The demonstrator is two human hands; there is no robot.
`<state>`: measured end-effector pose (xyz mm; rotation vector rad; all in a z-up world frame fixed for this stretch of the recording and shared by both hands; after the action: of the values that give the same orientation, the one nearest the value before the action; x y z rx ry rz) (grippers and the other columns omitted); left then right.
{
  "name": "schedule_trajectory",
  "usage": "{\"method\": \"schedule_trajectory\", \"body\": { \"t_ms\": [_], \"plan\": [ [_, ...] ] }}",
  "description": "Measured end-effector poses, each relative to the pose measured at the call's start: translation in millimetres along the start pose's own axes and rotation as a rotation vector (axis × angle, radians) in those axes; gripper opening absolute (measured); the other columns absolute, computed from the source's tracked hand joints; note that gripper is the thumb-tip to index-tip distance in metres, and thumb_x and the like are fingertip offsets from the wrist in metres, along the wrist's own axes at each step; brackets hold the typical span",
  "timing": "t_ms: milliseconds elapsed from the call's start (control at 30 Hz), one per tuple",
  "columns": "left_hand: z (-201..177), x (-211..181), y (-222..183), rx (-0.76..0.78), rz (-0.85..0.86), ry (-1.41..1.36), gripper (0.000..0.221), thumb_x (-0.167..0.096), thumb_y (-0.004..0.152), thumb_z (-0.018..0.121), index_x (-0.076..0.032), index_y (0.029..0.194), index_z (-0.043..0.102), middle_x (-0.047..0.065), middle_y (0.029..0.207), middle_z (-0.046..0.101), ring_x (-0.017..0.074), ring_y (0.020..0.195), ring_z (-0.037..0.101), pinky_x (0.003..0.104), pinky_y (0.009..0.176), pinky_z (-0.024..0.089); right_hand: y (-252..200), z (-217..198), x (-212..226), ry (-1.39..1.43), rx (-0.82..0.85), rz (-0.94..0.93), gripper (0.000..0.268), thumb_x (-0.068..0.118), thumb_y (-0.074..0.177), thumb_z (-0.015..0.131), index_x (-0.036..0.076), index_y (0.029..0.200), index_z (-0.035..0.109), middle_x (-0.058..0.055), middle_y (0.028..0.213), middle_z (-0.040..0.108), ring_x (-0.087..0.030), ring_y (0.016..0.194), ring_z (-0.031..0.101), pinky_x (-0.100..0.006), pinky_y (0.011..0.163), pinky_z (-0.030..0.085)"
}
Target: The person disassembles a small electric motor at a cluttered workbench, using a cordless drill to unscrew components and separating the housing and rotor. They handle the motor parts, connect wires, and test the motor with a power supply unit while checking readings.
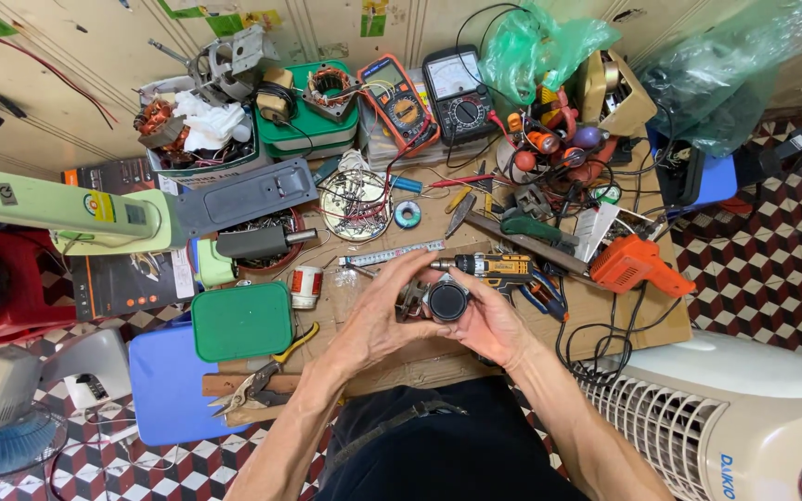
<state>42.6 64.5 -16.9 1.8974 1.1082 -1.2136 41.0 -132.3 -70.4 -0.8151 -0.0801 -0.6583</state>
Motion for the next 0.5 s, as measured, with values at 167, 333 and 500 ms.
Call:
{"method": "schedule_trajectory", "body": {
  "t_ms": [167,333,500],
  "plan": [
    [8.0,7.4,-5.2,-0.168,-0.149,-0.066,0.098,-0.034,0.064,0.095,-0.012,0.146,0.048,0.013,0.143,0.058,0.0293,0.125,0.06,0.04,0.103,0.052,3.8,-8.6,5.3,0.034,0.286,-0.057,0.052,0.038,0.109,0.054,-0.001,0.145,0.057,-0.017,0.1,0.074,-0.013,0.071,0.066,-0.023,0.055,0.05],
    [18.1,-6.1,-2.9,-0.311,-0.154,-0.064,0.079,-0.031,0.065,0.095,-0.01,0.131,0.058,0.009,0.129,0.066,0.0264,0.115,0.067,0.039,0.098,0.055,8.2,-6.8,5.3,0.043,0.107,-0.046,0.048,0.038,0.105,0.052,0.002,0.137,0.059,-0.014,0.1,0.073,-0.018,0.083,0.07,-0.026,0.058,0.052],
    [24.4,-8.8,2.0,-0.432,-0.002,0.012,0.064,-0.026,0.069,0.095,-0.009,0.121,0.064,0.008,0.126,0.07,0.0282,0.119,0.066,0.04,0.101,0.054,11.8,-13.9,5.7,0.061,0.006,-0.066,0.042,0.037,0.103,0.054,0.006,0.131,0.061,-0.01,0.101,0.073,-0.02,0.089,0.071,-0.028,0.056,0.051]
  ]
}}
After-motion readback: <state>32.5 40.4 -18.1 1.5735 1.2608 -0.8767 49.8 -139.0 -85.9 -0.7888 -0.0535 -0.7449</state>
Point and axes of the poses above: each hand's wrist, its own y-axis towards the middle knuckle, its own z-axis out of the palm, x = y × z, the point moved 2 cm from there along y, towards the middle knuckle
